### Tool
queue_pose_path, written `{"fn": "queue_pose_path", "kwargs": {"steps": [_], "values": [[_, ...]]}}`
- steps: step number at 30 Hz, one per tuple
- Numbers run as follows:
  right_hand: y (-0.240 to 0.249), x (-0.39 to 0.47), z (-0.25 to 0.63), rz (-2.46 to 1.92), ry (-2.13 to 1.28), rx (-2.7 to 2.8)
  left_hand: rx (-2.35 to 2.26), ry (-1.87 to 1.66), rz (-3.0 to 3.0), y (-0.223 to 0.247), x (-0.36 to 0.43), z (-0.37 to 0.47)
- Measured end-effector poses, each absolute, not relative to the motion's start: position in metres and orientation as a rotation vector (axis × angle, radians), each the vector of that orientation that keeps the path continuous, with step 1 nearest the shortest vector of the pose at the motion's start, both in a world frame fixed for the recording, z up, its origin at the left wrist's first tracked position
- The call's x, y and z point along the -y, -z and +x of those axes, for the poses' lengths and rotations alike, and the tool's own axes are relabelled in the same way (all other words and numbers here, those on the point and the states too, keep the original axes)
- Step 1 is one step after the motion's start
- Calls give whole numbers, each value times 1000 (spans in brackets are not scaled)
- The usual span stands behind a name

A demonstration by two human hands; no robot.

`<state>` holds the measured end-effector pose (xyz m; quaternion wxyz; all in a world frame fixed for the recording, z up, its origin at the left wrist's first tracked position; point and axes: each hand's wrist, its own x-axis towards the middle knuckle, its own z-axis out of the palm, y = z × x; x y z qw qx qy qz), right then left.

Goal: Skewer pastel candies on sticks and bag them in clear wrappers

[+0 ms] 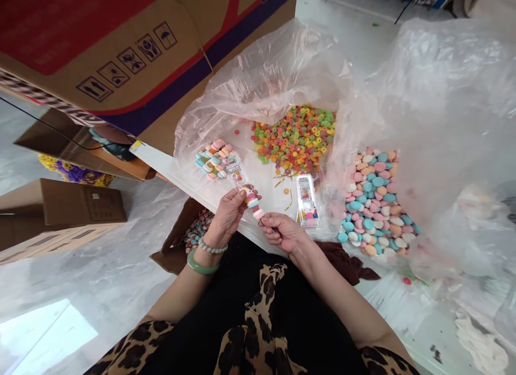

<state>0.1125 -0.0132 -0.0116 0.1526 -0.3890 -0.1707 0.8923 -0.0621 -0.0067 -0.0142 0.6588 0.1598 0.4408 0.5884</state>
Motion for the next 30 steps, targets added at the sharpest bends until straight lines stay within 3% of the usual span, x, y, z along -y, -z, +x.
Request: {"fn": "queue_pose_path", "kwargs": {"steps": [2, 4, 9, 12, 14, 19, 21, 24, 30], "values": [[12, 13, 108, -1141, -2520, 513, -973, -1325, 327, 15, 9, -61], [11, 16, 104, -1324, -2267, 734, -943, -1299, 283, 15, 10, -61], [7, 28, 100, -1598, -932, 1818, -1015, -1324, 299, 8, 12, -61], [9, 32, 98, -1522, -548, 2137, -1086, -1351, 356, 2, 13, -57], [11, 31, 95, -1481, -688, 2094, -1083, -1306, 357, 0, 13, -55], [7, 19, 89, -1368, -1869, 1089, -912, -1173, 212, 11, 13, -56], [3, 16, 90, -1263, -2146, 742, -873, -1153, 153, 17, 12, -59], [0, 15, 91, -1301, -2120, 648, -907, -1229, 168, 19, 8, -66], [5, 18, 93, -1499, -1552, 1204, -933, -1378, 198, 6, -4, -82]]}}
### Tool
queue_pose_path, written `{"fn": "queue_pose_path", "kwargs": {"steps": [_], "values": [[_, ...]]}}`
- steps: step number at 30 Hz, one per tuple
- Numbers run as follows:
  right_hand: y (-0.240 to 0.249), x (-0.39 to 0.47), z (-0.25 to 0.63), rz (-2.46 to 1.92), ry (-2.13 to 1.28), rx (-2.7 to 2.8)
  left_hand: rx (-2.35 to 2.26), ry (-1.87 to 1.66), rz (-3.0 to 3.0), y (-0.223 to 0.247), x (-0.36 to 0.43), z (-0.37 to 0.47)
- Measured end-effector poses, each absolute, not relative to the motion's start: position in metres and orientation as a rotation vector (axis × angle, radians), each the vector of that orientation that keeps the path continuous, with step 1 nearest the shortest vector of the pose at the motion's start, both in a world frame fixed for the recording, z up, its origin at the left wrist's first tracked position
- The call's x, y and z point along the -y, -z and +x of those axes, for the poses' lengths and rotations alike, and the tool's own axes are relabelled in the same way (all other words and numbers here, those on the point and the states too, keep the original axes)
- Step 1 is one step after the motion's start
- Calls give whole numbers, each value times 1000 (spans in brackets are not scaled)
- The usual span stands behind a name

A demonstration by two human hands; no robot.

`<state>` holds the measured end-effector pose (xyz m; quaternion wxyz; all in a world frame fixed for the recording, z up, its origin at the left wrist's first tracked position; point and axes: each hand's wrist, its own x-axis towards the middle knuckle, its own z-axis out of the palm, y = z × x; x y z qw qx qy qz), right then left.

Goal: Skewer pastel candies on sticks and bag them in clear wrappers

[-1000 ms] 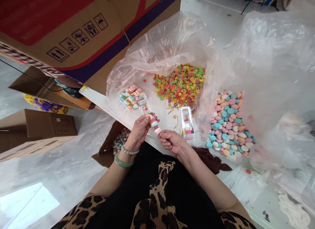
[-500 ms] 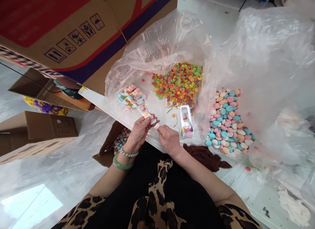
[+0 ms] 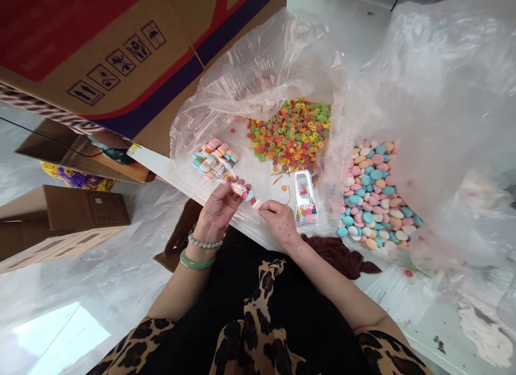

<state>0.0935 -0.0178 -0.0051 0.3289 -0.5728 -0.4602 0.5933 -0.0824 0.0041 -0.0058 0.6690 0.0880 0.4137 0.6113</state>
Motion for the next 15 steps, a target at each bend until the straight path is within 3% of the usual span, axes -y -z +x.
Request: {"fn": "queue_pose_path", "kwargs": {"steps": [15], "values": [[6, 19, 98, -1620, -948, 1787, -1051, -1563, -152, -1, -6, -68]]}}
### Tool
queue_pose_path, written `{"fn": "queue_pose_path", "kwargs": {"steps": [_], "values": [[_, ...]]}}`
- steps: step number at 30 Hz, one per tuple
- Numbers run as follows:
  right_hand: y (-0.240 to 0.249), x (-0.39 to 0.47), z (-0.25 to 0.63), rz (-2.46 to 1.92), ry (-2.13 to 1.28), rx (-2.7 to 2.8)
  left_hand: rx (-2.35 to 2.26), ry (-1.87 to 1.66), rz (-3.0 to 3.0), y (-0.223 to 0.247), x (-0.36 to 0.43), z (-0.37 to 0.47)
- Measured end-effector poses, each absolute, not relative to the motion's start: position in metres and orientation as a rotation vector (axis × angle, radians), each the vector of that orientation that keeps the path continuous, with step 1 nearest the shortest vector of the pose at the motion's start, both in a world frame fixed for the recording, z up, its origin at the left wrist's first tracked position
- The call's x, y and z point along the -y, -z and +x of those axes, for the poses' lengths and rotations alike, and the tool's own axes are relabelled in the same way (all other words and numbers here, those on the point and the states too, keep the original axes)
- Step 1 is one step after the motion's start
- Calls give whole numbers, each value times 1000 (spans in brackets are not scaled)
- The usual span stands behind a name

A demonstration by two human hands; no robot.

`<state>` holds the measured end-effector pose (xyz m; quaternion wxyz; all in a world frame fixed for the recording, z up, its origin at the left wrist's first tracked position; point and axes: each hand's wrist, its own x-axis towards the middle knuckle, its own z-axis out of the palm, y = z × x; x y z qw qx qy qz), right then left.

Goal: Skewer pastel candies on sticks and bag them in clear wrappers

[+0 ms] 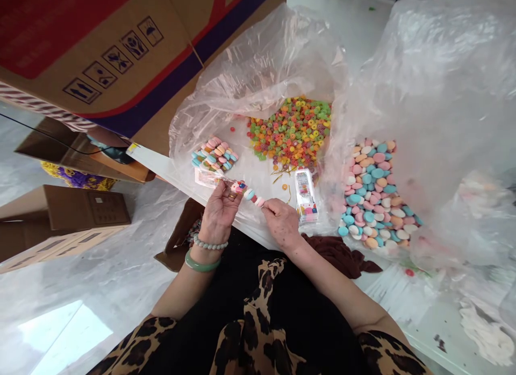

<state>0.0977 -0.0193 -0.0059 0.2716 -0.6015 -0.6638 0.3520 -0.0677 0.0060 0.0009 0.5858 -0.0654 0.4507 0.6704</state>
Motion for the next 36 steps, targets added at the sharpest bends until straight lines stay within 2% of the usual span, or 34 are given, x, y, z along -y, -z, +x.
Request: {"fn": "queue_pose_path", "kwargs": {"steps": [9, 11, 14, 20, 23, 25, 28, 33, 36], "values": [[8, 22, 108, -1585, -461, 2142, -1138, -1616, 277, -2, 1, -61], [6, 22, 110, -1582, -483, 2127, -1112, -1540, 303, -2, -1, -64], [2, 18, 110, -1535, -858, 1916, -1102, -1450, 358, 2, -3, -69], [0, 7, 108, -1382, -2037, 993, -1070, -1350, 426, 3, -1, -64], [2, 4, 108, -1184, -2397, 669, -1085, -1282, 452, 1, 1, -59], [5, 4, 108, -1113, -2498, 570, -1090, -1259, 441, 1, 3, -57], [8, 7, 105, -1250, -2331, 667, -1115, -1264, 384, 4, 4, -56], [8, 10, 104, -1609, -1393, 1472, -1206, -1365, 340, 8, 2, -62], [7, 11, 105, -1617, -1018, 1855, -1254, -1375, 348, 6, 2, -64]]}}
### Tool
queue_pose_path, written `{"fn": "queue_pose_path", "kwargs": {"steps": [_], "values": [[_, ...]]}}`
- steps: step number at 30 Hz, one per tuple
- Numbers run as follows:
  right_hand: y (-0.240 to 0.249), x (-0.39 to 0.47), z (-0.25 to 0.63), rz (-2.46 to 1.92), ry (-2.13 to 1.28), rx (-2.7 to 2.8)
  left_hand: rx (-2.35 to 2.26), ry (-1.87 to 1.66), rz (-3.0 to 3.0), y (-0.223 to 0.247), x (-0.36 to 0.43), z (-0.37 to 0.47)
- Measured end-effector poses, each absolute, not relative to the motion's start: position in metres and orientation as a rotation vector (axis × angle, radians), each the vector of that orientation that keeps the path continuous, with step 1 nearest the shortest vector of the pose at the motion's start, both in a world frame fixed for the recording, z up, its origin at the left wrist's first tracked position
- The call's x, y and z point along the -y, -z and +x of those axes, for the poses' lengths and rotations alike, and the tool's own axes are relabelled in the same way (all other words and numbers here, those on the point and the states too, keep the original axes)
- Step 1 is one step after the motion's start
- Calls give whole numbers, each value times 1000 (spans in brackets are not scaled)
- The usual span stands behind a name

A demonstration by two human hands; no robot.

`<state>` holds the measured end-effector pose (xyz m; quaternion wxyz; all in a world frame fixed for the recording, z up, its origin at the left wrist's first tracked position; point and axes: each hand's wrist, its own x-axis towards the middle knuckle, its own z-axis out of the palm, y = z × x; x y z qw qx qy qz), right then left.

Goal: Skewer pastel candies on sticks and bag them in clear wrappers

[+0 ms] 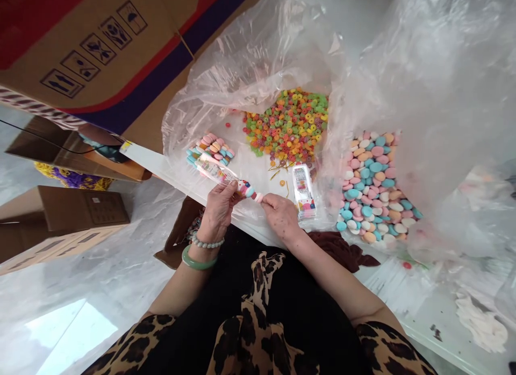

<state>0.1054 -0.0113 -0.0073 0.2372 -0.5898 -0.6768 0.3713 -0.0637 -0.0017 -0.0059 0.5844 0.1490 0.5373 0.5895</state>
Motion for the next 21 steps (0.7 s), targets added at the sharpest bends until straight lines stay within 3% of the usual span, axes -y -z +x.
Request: {"fn": "queue_pose_path", "kwargs": {"steps": [6, 9, 15, 21], "values": [[14, 19, 107, -1508, -379, 2284, -1226, -1270, 407, 1, 4, -62], [14, 20, 107, -1449, -340, 2347, -1210, -1206, 381, 0, 2, -65], [3, 12, 108, -1466, -1023, 1986, -1123, -1308, 347, 1, -5, -75], [1, 5, 106, -1472, -1852, 1229, -893, -1392, 249, -1, -11, -74]]}}
